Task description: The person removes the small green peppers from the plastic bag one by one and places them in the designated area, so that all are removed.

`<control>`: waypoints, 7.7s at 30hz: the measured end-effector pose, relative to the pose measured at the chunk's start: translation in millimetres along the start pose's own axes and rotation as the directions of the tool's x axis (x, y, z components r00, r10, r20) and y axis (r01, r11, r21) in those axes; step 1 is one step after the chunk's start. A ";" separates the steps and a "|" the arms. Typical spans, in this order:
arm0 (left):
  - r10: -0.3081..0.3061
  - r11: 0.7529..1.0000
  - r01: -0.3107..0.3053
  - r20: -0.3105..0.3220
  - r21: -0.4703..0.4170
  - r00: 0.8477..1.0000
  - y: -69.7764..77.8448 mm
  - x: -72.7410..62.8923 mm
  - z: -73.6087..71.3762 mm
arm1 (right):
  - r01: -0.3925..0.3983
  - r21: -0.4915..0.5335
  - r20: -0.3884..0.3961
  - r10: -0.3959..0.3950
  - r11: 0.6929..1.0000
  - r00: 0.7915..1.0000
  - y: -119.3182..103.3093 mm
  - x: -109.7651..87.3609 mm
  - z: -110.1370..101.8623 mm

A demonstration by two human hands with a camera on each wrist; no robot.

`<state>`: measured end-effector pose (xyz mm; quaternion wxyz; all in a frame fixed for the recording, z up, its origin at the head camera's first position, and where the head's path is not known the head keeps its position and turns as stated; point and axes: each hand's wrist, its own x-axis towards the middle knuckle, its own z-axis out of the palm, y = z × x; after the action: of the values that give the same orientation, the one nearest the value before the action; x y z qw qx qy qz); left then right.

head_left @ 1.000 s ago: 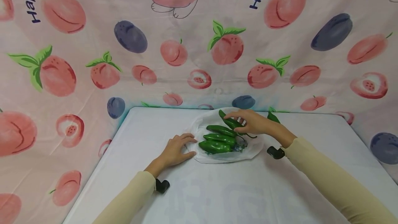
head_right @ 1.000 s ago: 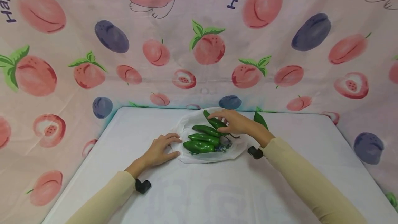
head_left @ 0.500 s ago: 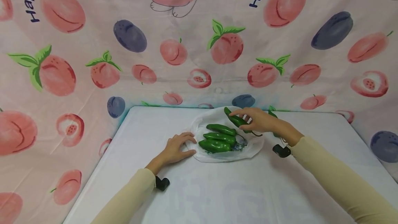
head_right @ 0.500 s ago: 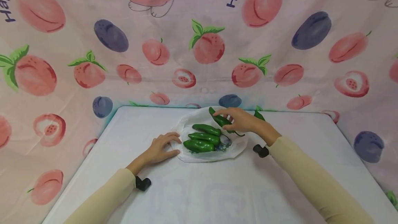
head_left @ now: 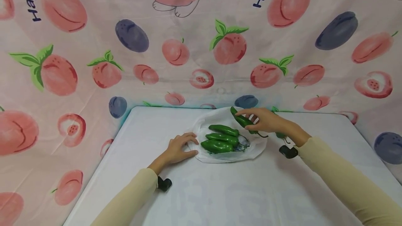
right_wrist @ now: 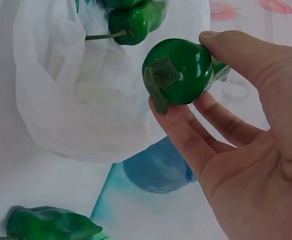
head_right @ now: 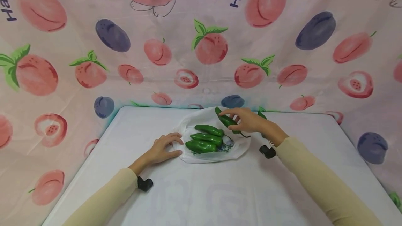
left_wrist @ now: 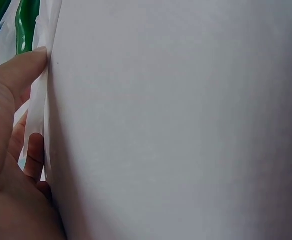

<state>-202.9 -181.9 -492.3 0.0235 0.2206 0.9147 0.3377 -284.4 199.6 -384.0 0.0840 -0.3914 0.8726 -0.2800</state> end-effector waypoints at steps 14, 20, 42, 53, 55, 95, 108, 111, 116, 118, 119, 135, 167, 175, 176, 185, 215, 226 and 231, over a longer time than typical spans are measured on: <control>-0.010 1.000 0.009 -0.005 -0.008 1.000 -1.4 0.6 2.4 | -0.095 0.030 -0.051 0.096 0.995 0.994 19.0 -21.6 -19.5; -0.019 1.000 0.019 -0.001 -0.021 1.000 1.0 -0.4 0.9 | -0.136 0.019 -0.091 0.138 0.990 0.986 33.3 -36.5 -31.1; -0.018 1.000 0.018 -0.011 -0.011 1.000 1.1 0.3 0.3 | -0.266 0.033 -0.122 0.268 0.964 0.956 57.2 -78.8 -51.6; -0.003 1.000 0.003 -0.019 -0.006 1.000 0.2 0.6 1.3 | -0.302 0.043 -0.146 0.305 0.952 0.941 72.9 -93.8 -50.7; -0.005 1.000 0.005 -0.016 -0.007 1.000 0.1 0.5 1.1 | -0.311 0.052 -0.147 0.316 0.949 0.937 77.3 -95.7 -50.6; -0.018 1.000 0.018 -0.011 -0.017 1.000 5.2 0.3 -1.6 | -0.470 0.022 -0.043 0.471 0.882 0.881 130.7 -107.8 -32.7; -0.028 0.999 0.028 -0.010 -0.019 1.000 4.5 -0.3 -1.5 | -0.450 0.007 -0.005 0.450 0.893 0.893 120.9 -102.8 -38.4; -0.033 0.999 0.032 -0.006 -0.030 0.999 6.2 -0.5 -1.9 | -0.456 0.015 0.007 0.456 0.890 0.890 122.7 -101.8 -38.2; -0.040 0.998 0.040 0.000 -0.044 0.999 9.1 -0.9 -2.9 | -0.462 0.020 0.024 0.462 0.886 0.887 126.0 -101.0 -38.0; -0.042 0.998 0.042 0.001 -0.045 0.999 10.0 -0.6 -3.7 | -0.463 0.019 0.024 0.462 0.886 0.886 126.2 -100.9 -38.8; -0.042 0.998 0.042 -0.001 -0.045 0.999 10.3 -0.6 -4.0 | -0.462 0.019 0.024 0.461 0.887 0.887 126.0 -101.0 -39.3; -0.067 0.997 0.068 0.017 -0.031 0.998 7.2 -1.2 -0.1 | -0.463 0.045 0.057 0.460 0.885 0.886 127.0 -102.9 -39.7; -0.064 0.997 0.064 0.009 -0.033 0.998 7.0 -0.7 -2.5 | -0.371 0.027 -0.119 0.371 0.928 0.921 92.7 -103.8 -48.5; -0.058 0.998 0.058 0.006 -0.028 0.998 6.6 -0.9 -2.0 | -0.319 0.013 -0.193 0.316 0.948 0.929 83.3 -97.6 -43.6; -0.058 0.998 0.058 0.005 -0.028 0.998 6.5 -1.0 -2.0 | -0.309 0.013 -0.198 0.305 0.951 0.932 81.9 -96.4 -42.9; -0.049 0.998 0.049 -0.003 -0.032 0.999 5.6 -1.8 -1.5 | -0.259 -0.002 -0.201 0.253 0.966 0.946 66.6 -83.4 -40.5; -0.039 0.999 0.039 -0.007 -0.032 0.999 5.1 -0.8 -1.4 | -0.104 0.000 -0.168 0.102 0.995 0.980 34.5 -34.9 -15.4; -0.040 0.999 0.039 -0.011 -0.022 0.999 7.6 -1.5 -2.2 | -0.038 0.006 -0.134 0.038 0.999 0.990 22.1 -12.5 -1.6; -0.043 0.999 0.043 -0.008 -0.029 0.999 8.5 -1.6 -3.2 | -0.005 0.041 -0.110 0.009 0.999 0.994 18.4 -2.1 5.9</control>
<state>-198.7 -178.8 -484.7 0.0299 0.1992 0.9144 0.3511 -292.5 208.5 -399.2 0.0446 -0.3705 0.8714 -0.3185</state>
